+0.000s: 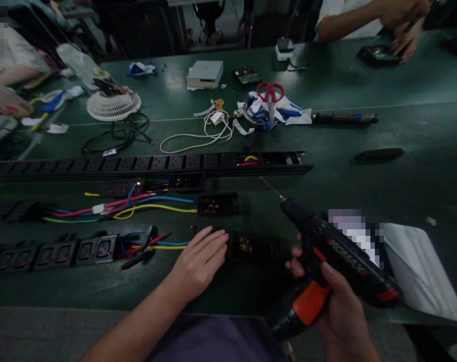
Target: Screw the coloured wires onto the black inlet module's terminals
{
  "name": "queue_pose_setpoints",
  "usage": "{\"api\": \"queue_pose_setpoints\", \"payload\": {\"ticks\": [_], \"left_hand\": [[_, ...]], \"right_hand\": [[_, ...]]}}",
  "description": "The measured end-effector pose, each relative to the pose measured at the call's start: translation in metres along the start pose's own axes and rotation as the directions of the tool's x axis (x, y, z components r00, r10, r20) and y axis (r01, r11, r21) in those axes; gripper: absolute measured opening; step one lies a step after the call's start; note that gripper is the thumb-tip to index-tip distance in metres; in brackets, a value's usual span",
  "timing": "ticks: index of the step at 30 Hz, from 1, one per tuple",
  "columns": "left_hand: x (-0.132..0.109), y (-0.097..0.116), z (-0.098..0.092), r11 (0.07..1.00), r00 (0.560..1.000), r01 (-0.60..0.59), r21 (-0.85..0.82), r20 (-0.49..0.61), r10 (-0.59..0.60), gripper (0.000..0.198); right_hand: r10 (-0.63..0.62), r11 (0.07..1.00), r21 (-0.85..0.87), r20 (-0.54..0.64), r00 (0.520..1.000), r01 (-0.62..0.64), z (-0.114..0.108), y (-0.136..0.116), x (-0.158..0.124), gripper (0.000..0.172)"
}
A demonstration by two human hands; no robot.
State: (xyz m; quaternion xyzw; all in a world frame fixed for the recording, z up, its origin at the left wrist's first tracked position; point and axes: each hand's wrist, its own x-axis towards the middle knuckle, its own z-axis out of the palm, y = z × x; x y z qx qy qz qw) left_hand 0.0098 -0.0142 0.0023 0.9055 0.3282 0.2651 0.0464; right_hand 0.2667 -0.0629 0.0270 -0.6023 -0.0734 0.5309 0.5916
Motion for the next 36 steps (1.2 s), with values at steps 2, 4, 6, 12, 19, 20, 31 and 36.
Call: {"api": "queue_pose_setpoints", "payload": {"ticks": [2,4,6,12,19,20,31,36], "left_hand": [[-0.001,0.001,-0.003,1.0,1.0,0.018,0.009,0.009,-0.018,0.022],[-0.002,0.002,-0.004,0.999,0.999,0.035,0.024,0.006,-0.035,0.022],[-0.002,0.004,-0.004,0.999,1.0,0.03,0.03,-0.008,-0.03,0.021],[0.0,0.01,0.008,0.996,0.996,0.045,0.08,0.078,-0.051,0.018],[0.015,0.015,0.004,0.975,0.938,0.197,0.1,0.271,-0.217,0.008],[0.016,0.016,0.003,0.972,0.934,0.211,0.099,0.272,-0.23,0.008],[0.007,0.027,0.008,0.983,0.953,0.152,0.102,0.249,-0.173,0.018],[0.01,0.03,0.002,0.971,0.943,0.19,0.143,0.249,-0.221,0.018]], "right_hand": [[0.007,1.0,-0.001,-0.011,1.0,-0.007,0.003,-0.001,-0.001,0.086],[0.014,1.0,-0.003,-0.04,0.999,-0.014,0.007,-0.002,-0.001,0.09],[0.004,1.0,-0.01,-0.044,0.999,-0.004,0.009,-0.002,-0.001,0.091],[-0.019,1.0,-0.014,-0.014,1.0,0.019,0.008,0.0,0.001,0.084],[-0.053,0.998,-0.04,0.033,0.998,0.055,0.005,0.001,0.002,0.081],[-0.058,0.998,-0.037,0.041,0.997,0.06,0.005,0.002,0.002,0.08],[-0.052,0.998,-0.039,-0.005,0.999,0.052,0.009,0.0,0.002,0.081],[-0.025,1.0,-0.017,-0.03,0.999,0.025,0.01,-0.001,0.002,0.084]]}}
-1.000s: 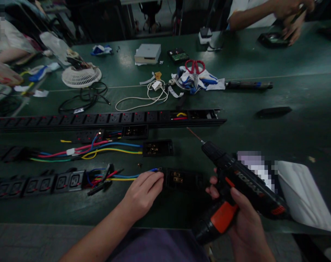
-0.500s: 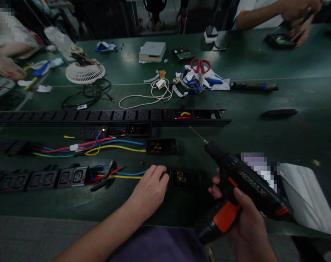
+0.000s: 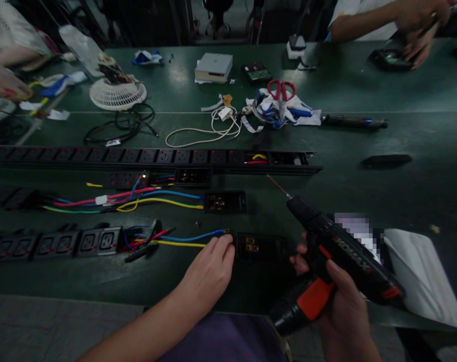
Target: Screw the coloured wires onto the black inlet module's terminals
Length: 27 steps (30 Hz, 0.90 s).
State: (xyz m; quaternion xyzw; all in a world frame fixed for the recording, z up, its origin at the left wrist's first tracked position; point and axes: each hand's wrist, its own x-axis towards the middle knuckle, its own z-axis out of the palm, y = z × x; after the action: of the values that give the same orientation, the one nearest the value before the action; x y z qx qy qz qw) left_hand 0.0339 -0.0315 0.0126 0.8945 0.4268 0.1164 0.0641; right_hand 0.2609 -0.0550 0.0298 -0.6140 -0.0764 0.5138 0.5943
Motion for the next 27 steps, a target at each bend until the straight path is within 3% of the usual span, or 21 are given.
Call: {"api": "queue_pose_setpoints", "payload": {"ticks": [11,15,18,23,25,27], "left_hand": [[-0.013,0.009,0.003,0.999,0.999,0.039,-0.032,-0.004,-0.039,0.017],[-0.024,0.001,0.005,0.985,0.994,0.01,-0.173,-0.11,-0.03,0.019],[-0.033,-0.008,0.006,0.938,0.982,0.054,-0.342,-0.151,-0.112,0.02],[-0.038,-0.018,-0.001,0.77,0.927,0.184,-0.611,-0.153,-0.343,0.019],[-0.04,-0.02,-0.007,0.646,0.898,0.264,-0.716,-0.063,-0.436,0.02],[-0.043,-0.023,-0.012,0.439,0.832,0.385,-0.812,0.099,-0.546,0.02]], "right_hand": [[0.036,0.998,0.05,-0.027,0.999,-0.034,-0.01,0.005,0.007,0.085],[0.047,0.996,0.073,-0.002,0.999,-0.047,-0.012,0.005,0.008,0.085],[0.046,0.996,0.078,0.015,0.999,-0.047,-0.013,0.006,0.008,0.083],[0.034,0.996,0.077,0.065,0.997,-0.039,-0.015,0.007,0.009,0.076],[0.033,0.997,0.064,0.07,0.997,-0.038,-0.015,0.007,0.008,0.075],[0.022,0.998,0.05,0.092,0.995,-0.027,-0.015,0.007,0.006,0.074]]}}
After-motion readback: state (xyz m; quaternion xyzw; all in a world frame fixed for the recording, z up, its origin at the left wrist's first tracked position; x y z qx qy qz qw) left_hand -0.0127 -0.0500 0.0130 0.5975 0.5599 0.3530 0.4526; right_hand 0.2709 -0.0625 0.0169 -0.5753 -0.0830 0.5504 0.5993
